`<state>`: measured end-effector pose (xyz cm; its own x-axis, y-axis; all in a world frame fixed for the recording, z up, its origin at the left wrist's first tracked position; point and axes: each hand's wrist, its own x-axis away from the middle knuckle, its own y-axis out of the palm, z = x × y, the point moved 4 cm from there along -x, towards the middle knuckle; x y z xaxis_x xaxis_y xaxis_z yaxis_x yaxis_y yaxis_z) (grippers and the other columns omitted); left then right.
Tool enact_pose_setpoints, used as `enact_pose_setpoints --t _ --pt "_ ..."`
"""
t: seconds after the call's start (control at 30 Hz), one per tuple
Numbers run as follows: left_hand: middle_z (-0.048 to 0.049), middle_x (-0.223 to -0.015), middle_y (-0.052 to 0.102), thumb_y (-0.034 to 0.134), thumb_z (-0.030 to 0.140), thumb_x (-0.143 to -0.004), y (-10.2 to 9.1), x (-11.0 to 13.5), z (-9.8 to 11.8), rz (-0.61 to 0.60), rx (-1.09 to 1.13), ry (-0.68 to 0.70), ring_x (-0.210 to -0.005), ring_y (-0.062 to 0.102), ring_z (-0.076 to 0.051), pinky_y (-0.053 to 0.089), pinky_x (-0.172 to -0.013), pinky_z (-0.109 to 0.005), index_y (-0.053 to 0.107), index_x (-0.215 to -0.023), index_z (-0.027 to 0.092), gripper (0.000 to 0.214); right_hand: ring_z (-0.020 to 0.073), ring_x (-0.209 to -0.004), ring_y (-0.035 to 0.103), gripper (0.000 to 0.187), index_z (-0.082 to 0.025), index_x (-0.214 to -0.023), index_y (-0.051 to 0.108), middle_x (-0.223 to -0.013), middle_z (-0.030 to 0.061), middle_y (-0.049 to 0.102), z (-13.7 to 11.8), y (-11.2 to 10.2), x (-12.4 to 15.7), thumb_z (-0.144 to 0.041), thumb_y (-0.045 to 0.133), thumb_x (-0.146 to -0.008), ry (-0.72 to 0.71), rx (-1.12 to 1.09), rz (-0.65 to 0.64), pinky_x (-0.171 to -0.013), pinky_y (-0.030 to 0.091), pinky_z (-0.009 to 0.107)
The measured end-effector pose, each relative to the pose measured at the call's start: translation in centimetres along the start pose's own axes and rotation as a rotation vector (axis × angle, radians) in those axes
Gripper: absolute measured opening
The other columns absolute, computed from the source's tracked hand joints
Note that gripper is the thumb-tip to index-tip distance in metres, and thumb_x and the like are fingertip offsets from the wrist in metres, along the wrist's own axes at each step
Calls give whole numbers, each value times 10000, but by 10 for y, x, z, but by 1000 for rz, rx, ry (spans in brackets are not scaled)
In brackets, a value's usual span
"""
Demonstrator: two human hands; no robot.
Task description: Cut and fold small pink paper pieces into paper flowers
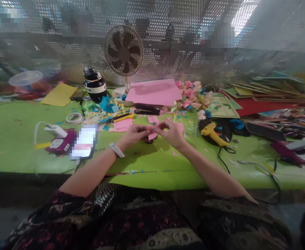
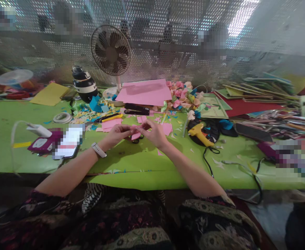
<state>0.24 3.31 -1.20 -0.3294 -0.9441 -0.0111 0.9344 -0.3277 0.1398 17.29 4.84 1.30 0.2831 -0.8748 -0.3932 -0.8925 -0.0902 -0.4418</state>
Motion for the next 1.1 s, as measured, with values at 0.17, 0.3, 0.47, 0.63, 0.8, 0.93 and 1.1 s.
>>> enact_pose_setpoints --t 0.17,0.3,0.47,0.63,0.8,0.93,1.1 --pt "-81 -908 770 851 532 -660 -1 0 -1 -13 -30 -2 -740 658 -141 569 -728 -304 800 -948 158 475 168 -675 625 470 -203 -772 607 -728 34 668 1 0 -1 -661 712 -764 -22 -11 5 -676 530 335" --pt "-91 -943 771 838 540 -677 -3 -2 -4 -30 -48 4 -763 660 -150 556 -722 -305 792 -975 166 480 172 -683 620 479 -208 -758 599 -733 36 660 1 0 -1 -674 711 -760 -12 -2 3 -693 534 348" --pt "-89 -918 764 827 520 -705 -4 -3 -6 -42 -46 3 -752 659 -142 549 -717 -293 783 -976 148 462 179 -710 634 520 -212 -815 584 -769 38 669 5 0 -2 -682 767 -691 44 -75 -8 -707 548 360" --pt "-81 -893 762 847 504 -684 -3 -3 -6 -44 -8 -18 -757 663 -144 552 -715 -284 781 -923 146 435 177 -726 630 547 -208 -836 587 -813 44 666 7 0 -4 -661 816 -632 82 -124 -39 -706 551 355" --pt "-87 -926 769 851 496 -677 -2 -1 -3 -38 -5 -32 -770 669 -148 555 -712 -280 785 -920 152 427 167 -674 589 518 -204 -690 586 -699 27 639 7 2 -5 -688 768 -665 96 -100 -60 -674 507 341" --pt "-95 -954 770 844 497 -689 -3 0 -3 -17 -61 -44 -788 675 -154 545 -712 -271 788 -939 147 434 153 -623 543 498 -201 -681 583 -657 17 609 11 4 -4 -660 775 -669 135 -109 -59 -590 454 309" --pt "-92 -922 771 855 561 -639 -4 -1 -5 2 -73 -64 -764 669 -154 541 -697 -273 795 -910 144 501 154 -615 545 498 -206 -664 582 -649 15 620 13 5 -4 -661 783 -652 144 -125 -53 -578 448 309"
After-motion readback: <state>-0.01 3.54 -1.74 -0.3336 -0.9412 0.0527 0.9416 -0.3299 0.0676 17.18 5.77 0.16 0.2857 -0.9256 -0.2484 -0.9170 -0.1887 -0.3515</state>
